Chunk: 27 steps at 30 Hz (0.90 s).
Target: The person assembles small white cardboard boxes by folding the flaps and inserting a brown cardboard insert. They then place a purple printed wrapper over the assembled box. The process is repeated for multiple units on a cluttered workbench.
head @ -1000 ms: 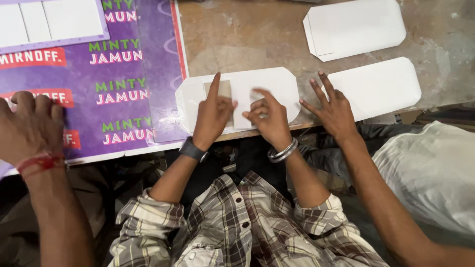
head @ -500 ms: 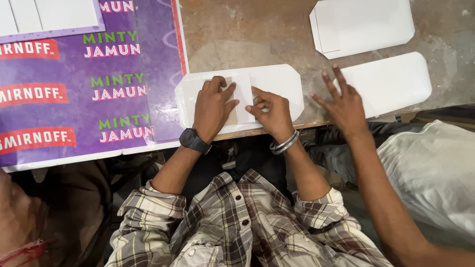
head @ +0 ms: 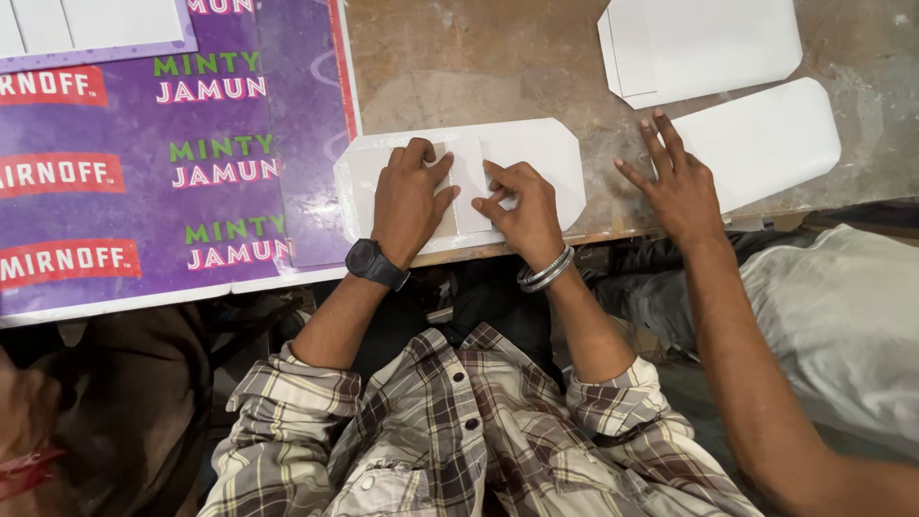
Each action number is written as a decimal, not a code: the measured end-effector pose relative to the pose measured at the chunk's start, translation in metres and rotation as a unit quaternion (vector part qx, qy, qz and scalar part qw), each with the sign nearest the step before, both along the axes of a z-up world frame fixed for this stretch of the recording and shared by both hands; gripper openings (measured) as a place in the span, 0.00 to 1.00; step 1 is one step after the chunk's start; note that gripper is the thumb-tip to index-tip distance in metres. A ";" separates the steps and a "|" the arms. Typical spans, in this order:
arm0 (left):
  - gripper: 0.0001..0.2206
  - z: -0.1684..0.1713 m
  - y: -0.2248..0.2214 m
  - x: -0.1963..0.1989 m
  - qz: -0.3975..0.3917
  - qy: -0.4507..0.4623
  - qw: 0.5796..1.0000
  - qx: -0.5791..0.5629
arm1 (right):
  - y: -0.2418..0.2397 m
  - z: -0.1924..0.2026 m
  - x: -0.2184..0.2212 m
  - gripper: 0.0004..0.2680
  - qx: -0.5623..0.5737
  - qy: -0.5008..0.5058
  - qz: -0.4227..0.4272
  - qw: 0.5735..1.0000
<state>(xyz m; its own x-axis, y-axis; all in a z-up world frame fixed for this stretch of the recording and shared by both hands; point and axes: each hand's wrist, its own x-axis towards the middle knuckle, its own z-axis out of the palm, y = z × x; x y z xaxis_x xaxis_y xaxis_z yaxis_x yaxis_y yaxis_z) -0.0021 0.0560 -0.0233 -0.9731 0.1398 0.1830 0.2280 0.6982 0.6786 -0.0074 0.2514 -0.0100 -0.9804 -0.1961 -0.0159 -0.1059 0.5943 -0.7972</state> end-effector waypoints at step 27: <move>0.20 -0.003 0.001 -0.003 0.001 0.016 1.000 -0.014 | -0.011 0.009 0.002 0.19 0.140 -0.004 -0.012 0.990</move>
